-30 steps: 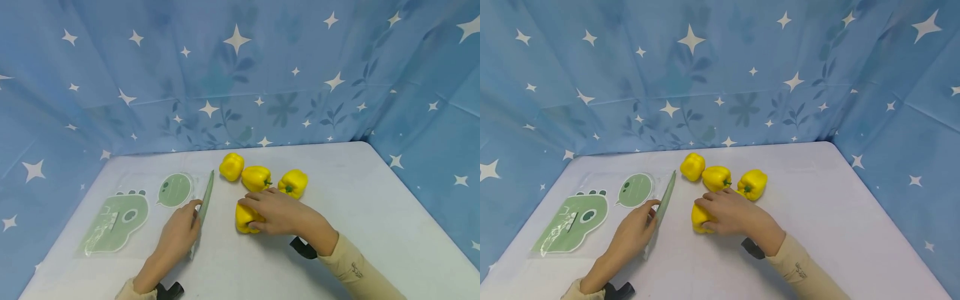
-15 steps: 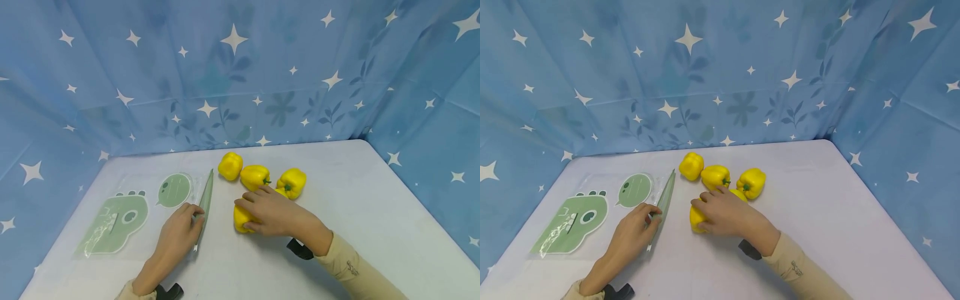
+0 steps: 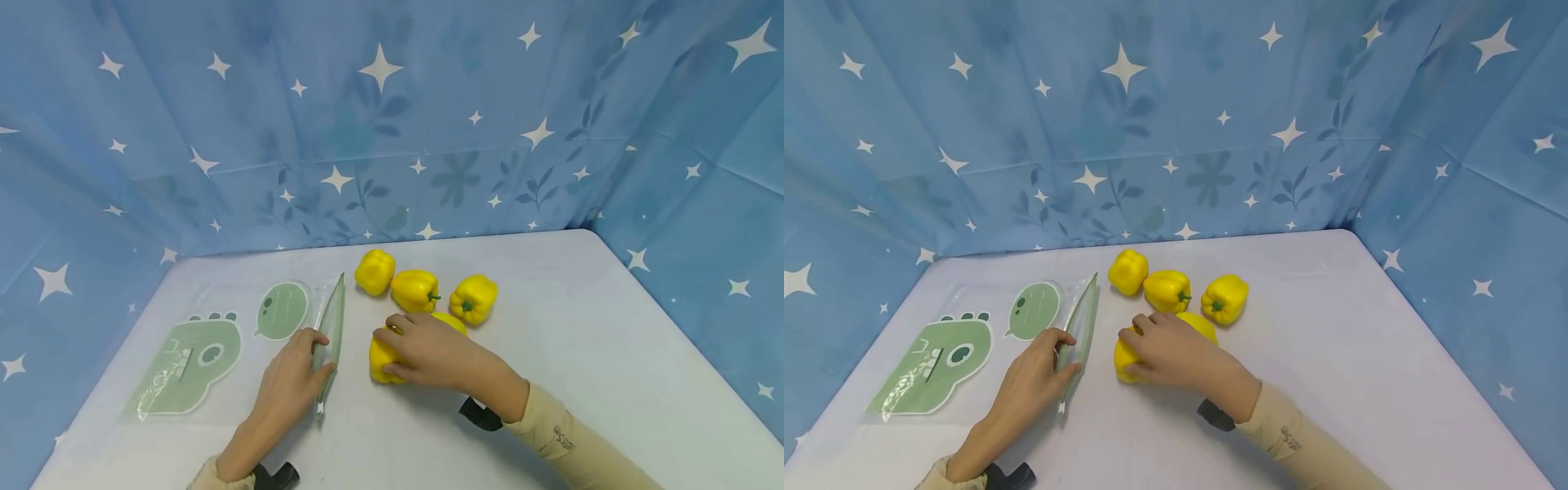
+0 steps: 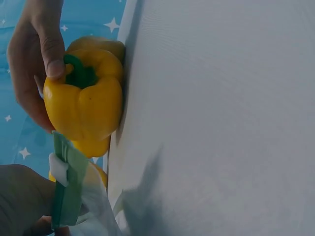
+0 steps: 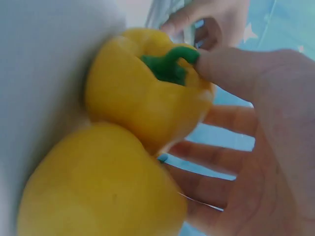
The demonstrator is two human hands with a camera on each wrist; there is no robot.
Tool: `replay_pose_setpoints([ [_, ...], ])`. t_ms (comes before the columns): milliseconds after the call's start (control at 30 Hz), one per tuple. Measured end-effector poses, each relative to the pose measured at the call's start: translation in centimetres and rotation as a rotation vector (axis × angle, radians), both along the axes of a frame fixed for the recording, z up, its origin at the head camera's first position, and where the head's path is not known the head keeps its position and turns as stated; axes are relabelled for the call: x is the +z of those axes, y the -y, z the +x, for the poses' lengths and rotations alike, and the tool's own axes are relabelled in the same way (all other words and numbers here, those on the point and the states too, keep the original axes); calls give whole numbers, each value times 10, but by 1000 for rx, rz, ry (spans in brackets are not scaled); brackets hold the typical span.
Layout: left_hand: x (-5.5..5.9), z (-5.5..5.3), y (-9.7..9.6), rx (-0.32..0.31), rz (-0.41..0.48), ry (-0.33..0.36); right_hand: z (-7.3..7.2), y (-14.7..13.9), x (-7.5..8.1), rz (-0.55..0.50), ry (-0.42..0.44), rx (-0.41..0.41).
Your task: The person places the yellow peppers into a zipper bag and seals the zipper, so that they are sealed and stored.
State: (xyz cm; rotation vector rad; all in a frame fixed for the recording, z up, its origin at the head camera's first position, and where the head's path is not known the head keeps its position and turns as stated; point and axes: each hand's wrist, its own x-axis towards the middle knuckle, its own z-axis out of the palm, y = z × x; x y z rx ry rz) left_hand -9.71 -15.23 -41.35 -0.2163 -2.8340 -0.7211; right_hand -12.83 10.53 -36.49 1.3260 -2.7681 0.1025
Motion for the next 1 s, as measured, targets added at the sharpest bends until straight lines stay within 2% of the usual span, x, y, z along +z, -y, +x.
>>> replay_pose_setpoints([
  [233, 0, 0, 1, 14, 23, 33, 8, 16, -11, -19, 10, -11],
  [500, 0, -1, 4, 4, 29, 30, 12, 19, -9, 7, 16, -30],
  [733, 2, -1, 4, 16, 26, 50, 13, 22, -12, 16, -12, 0],
  [867, 2, -1, 5, 17, 29, 49, 16, 27, -14, -18, -5, 10],
  [1000, 3, 0, 8, 40, 46, 77, 19, 33, -15, -85, 47, -23],
])
